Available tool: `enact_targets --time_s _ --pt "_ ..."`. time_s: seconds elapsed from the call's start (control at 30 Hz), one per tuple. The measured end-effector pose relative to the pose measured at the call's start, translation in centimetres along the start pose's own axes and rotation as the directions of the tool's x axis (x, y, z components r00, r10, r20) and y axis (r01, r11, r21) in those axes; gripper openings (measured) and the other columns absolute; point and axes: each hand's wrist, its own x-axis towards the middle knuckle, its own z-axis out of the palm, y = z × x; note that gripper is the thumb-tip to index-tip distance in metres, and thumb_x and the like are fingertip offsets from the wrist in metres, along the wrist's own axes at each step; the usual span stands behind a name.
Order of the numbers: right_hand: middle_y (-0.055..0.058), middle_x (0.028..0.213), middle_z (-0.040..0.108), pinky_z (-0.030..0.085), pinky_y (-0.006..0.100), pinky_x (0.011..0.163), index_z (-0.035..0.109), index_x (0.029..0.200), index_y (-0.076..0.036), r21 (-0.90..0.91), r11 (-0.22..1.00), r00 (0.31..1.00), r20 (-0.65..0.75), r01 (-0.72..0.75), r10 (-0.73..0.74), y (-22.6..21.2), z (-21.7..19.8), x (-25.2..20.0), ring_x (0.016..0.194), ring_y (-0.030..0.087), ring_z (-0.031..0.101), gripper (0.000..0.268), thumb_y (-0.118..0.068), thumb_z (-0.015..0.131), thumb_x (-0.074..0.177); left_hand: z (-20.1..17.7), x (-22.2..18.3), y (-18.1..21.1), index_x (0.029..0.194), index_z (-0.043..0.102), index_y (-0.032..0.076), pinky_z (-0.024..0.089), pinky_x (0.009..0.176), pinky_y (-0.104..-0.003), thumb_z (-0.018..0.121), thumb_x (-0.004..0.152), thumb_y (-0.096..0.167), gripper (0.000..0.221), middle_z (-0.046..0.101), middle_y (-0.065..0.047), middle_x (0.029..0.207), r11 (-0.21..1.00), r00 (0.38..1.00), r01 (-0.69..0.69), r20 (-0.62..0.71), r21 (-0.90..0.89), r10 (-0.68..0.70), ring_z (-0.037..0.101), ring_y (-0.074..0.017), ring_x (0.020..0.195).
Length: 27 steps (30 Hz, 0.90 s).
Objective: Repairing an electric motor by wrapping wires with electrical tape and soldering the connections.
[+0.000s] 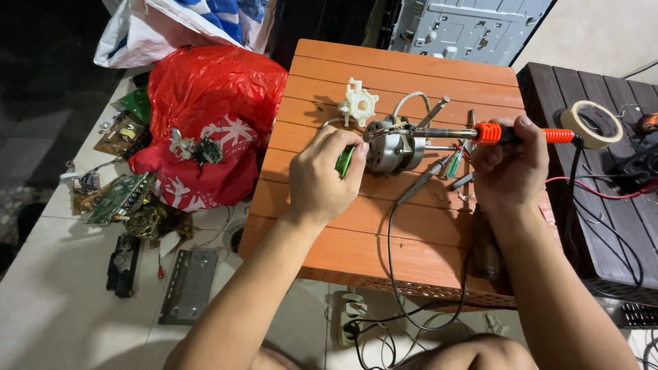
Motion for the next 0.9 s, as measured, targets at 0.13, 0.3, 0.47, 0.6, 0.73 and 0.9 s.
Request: enact_targets --time_s 0.13,0.3,0.47,0.6,0.73,0.9 --pt "0.005 0.07 0.06 0.034 0.018 0.048 0.064 0.088 -0.004 0.026 1.0 1.0 0.004 -0.014 0.014 0.04 -0.13 0.09 0.051 0.008 0.042 0.018 -0.021 0.064 0.093 0.01 0.07 0.03 0.094 0.063 0.004 0.051 0.061 -0.034 0.066 0.09 0.002 0.005 0.067 -0.008 0.085 1.0 1.0 -0.012 -0.002 -0.015 0.012 0.062 -0.0231 0.067" --pt "0.005 0.068 0.058 0.032 0.02 0.045 0.064 0.088 -0.004 0.034 0.999 1.0 -0.011 -0.018 0.018 0.05 -0.03 0.1 0.049 0.009 0.041 0.019 -0.022 0.063 0.093 0.14 -0.06 -0.14 0.094 0.064 0.005 0.052 0.061 -0.034 0.067 0.09 0.002 0.005 0.067 -0.007 0.086 1.0 1.0 -0.002 0.012 0.005 0.002 0.063 -0.0229 0.068" --pt "0.003 0.065 0.058 0.032 0.02 0.047 0.067 0.089 -0.005 -0.025 1.0 0.999 0.037 0.007 -0.006 0.06 0.19 -0.2 0.048 0.007 0.042 0.021 -0.024 0.062 0.094 0.22 -0.07 -0.18 0.093 0.063 0.004 0.051 0.06 -0.034 0.067 0.09 0.002 0.005 0.067 -0.007 0.086 1.0 1.0 -0.005 0.018 -0.002 0.005 0.063 -0.0222 0.068" --pt "0.002 0.064 0.056 0.032 0.02 0.049 0.065 0.088 -0.004 0.009 1.0 1.0 0.022 -0.008 0.007 0.04 0.21 -0.22 0.05 0.008 0.042 0.019 -0.022 0.063 0.094 0.24 -0.03 -0.16 0.093 0.063 0.004 0.051 0.061 -0.034 0.066 0.09 0.002 0.005 0.067 -0.007 0.085 1.0 1.0 -0.006 0.024 -0.006 0.007 0.062 -0.0221 0.068" --pt "0.003 0.066 0.059 0.033 0.019 0.049 0.066 0.088 -0.004 0.006 1.0 1.0 0.02 -0.004 0.004 -0.03 0.47 -0.39 0.051 0.007 0.043 0.018 -0.021 0.063 0.093 0.4 -0.06 -0.29 0.094 0.064 0.005 0.051 0.06 -0.033 0.067 0.091 0.003 0.005 0.066 -0.006 0.085 1.0 1.0 -0.007 0.023 0.013 0.007 0.062 -0.0212 0.068" --pt "0.002 0.063 0.057 0.032 0.02 0.048 0.066 0.088 -0.004 0.001 1.0 1.0 0.013 -0.009 0.009 0.09 0.08 -0.08 0.048 0.007 0.042 0.02 -0.023 0.064 0.093 0.41 -0.03 -0.22 0.094 0.063 0.006 0.051 0.061 -0.034 0.067 0.091 0.003 0.005 0.066 -0.006 0.085 1.0 1.0 -0.011 0.021 0.02 0.011 0.062 -0.0221 0.068"
